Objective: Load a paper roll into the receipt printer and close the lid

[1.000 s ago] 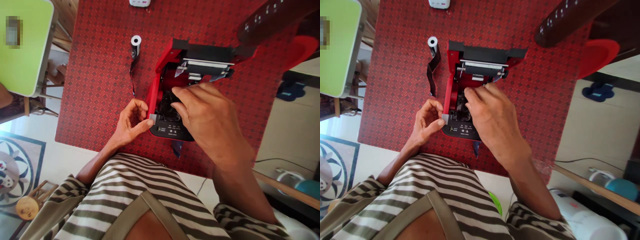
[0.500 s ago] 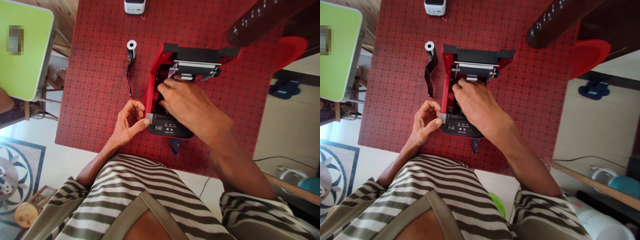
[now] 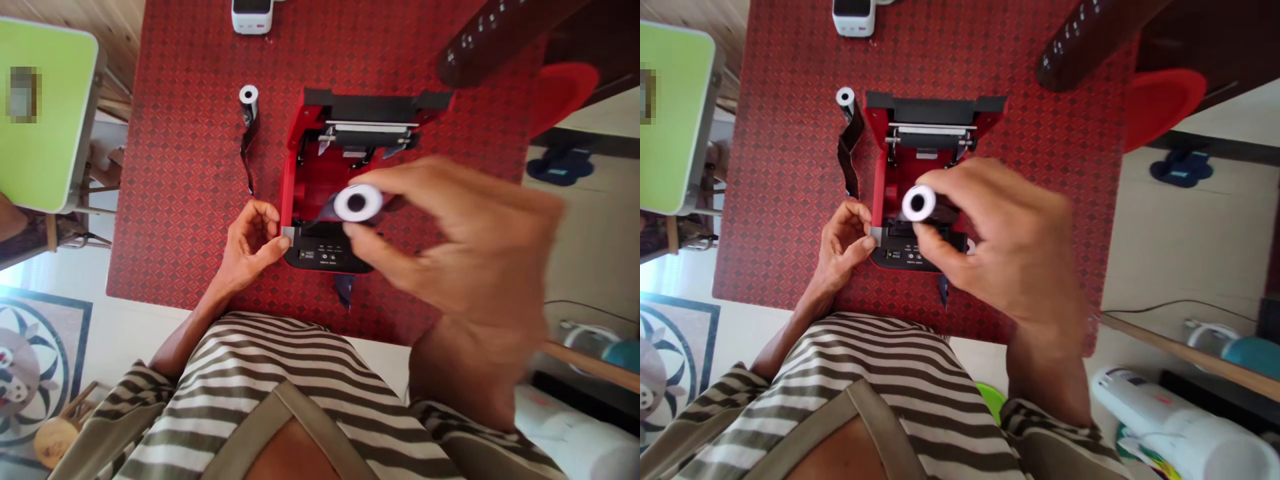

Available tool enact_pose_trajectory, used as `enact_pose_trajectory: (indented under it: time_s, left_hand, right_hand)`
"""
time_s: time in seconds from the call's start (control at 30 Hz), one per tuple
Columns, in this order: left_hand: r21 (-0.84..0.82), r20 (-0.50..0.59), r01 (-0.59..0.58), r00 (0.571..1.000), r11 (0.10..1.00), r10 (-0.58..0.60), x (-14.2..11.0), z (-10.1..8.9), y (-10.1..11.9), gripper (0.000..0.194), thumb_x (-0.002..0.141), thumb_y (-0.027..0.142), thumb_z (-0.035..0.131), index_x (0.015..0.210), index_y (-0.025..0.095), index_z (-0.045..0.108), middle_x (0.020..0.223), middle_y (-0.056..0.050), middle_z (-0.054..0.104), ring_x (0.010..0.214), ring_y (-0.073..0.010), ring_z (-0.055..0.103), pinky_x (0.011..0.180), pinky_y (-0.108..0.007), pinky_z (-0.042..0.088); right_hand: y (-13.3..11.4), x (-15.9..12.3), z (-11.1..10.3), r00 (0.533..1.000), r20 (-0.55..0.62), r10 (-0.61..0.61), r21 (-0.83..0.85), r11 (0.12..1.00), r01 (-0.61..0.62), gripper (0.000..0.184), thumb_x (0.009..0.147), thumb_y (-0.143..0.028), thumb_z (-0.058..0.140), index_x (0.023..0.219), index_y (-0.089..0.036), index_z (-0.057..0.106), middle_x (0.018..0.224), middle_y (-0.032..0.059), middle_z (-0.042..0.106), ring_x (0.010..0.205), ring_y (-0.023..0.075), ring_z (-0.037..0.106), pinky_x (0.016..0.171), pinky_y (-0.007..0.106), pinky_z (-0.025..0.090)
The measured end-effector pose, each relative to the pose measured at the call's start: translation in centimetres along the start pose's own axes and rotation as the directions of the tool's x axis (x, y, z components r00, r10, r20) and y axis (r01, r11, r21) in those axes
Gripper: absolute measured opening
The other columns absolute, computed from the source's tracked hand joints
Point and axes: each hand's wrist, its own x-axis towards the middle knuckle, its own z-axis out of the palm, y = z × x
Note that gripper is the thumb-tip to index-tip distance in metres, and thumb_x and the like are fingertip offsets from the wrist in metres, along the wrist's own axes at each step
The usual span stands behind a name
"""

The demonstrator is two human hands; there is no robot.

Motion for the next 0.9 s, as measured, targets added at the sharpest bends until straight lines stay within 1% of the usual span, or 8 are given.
enact_pose_trajectory:
  time_s: [0.1,0.23,0.4,0.47,0.57,0.63,0.77,0.9]
  left_hand:
    - [0.019,-0.008,-0.012,1.0,1.0,0.012,0.1,-0.1,-0.1,0.068,0.092,0.077,0.116,0.115,0.027,0.077,0.089,0.005,0.068,0.074,-0.0131,0.058,0.067,-0.026,0.049]
    - [0.023,-0.021,-0.055,0.998,0.998,0.055,0.3,-0.2,-0.5,0.065,0.095,0.078,0.114,0.114,0.028,0.077,0.086,0.005,0.067,0.07,-0.0129,0.057,0.063,-0.025,0.048]
    - [0.039,-0.016,-0.097,0.995,0.995,0.097,0.5,-0.3,-0.7,0.056,0.1,0.071,0.111,0.113,0.027,0.078,0.086,0.004,0.066,0.068,-0.0119,0.055,0.061,-0.024,0.046]
    - [0.049,-0.021,-0.1,0.995,0.994,0.101,0.6,-0.3,-0.7,0.054,0.1,0.07,0.109,0.112,0.027,0.078,0.086,0.004,0.066,0.068,-0.0119,0.055,0.061,-0.024,0.046]
    - [0.061,-0.039,-0.092,0.995,0.994,0.094,0.6,-0.3,-0.6,0.055,0.099,0.071,0.109,0.112,0.027,0.079,0.086,0.004,0.066,0.068,-0.0122,0.054,0.06,-0.024,0.045]
    - [0.058,-0.048,-0.098,0.994,0.994,0.101,0.5,-0.2,-0.6,0.053,0.099,0.069,0.11,0.112,0.027,0.079,0.086,0.003,0.066,0.069,-0.0122,0.054,0.06,-0.024,0.045]
    - [0.041,-0.036,-0.09,0.995,0.995,0.091,0.5,-0.2,-0.6,0.053,0.099,0.069,0.11,0.112,0.028,0.079,0.087,0.004,0.066,0.068,-0.0122,0.054,0.06,-0.024,0.045]
    - [0.051,-0.054,-0.059,0.997,0.997,0.062,0.4,-0.1,-0.5,0.057,0.097,0.073,0.11,0.112,0.028,0.078,0.086,0.004,0.067,0.069,-0.0132,0.056,0.06,-0.025,0.046]
  right_hand:
    - [0.2,-1.2,-0.6,0.99,-0.013,0.138,0.075,0.988,-0.137,0.028,0.117,-0.04,0.087,0.144,-0.034,0.087,0.127,0.0103,0.093,0.118,0.0392,0.092,0.094,0.056,0.08]
    - [1.7,-2.8,1.1,0.971,0.003,0.24,0.128,0.963,-0.239,0.038,0.117,-0.054,0.087,0.148,-0.034,0.085,0.134,0.014,0.092,0.13,0.0432,0.089,0.098,0.061,0.08]
    - [7.5,-6.3,3.6,0.94,-0.062,0.335,0.205,0.926,-0.316,0.037,0.12,-0.06,0.081,0.148,-0.034,0.081,0.137,0.0157,0.089,0.135,0.0438,0.085,0.103,0.063,0.077]
    - [10.3,-7.5,4.7,0.87,-0.205,0.448,0.242,0.885,-0.398,0.035,0.124,-0.058,0.072,0.148,-0.034,0.077,0.14,0.0175,0.087,0.135,0.0437,0.083,0.105,0.065,0.075]
    - [12.8,-8.2,7.2,0.654,-0.465,0.597,0.3,0.801,-0.517,0.027,0.122,-0.054,0.073,0.14,-0.033,0.071,0.134,0.0175,0.085,0.125,0.0396,0.082,0.104,0.062,0.073]
    - [12.9,-8.0,9.2,0.601,-0.486,0.635,0.32,0.769,-0.553,0.027,0.116,-0.052,0.081,0.131,-0.034,0.067,0.125,0.0133,0.086,0.117,0.0346,0.083,0.101,0.057,0.073]
    - [11.5,-7.6,11.8,0.656,-0.39,0.646,0.324,0.763,-0.559,0.035,0.105,-0.053,0.089,0.123,-0.036,0.065,0.116,0.0055,0.087,0.103,0.0314,0.088,0.094,0.054,0.076]
    - [11.1,-7.9,12.0,0.685,-0.336,0.647,0.317,0.762,-0.565,0.037,0.103,-0.053,0.09,0.123,-0.037,0.063,0.118,0.0042,0.089,0.106,0.0329,0.092,0.096,0.056,0.078]
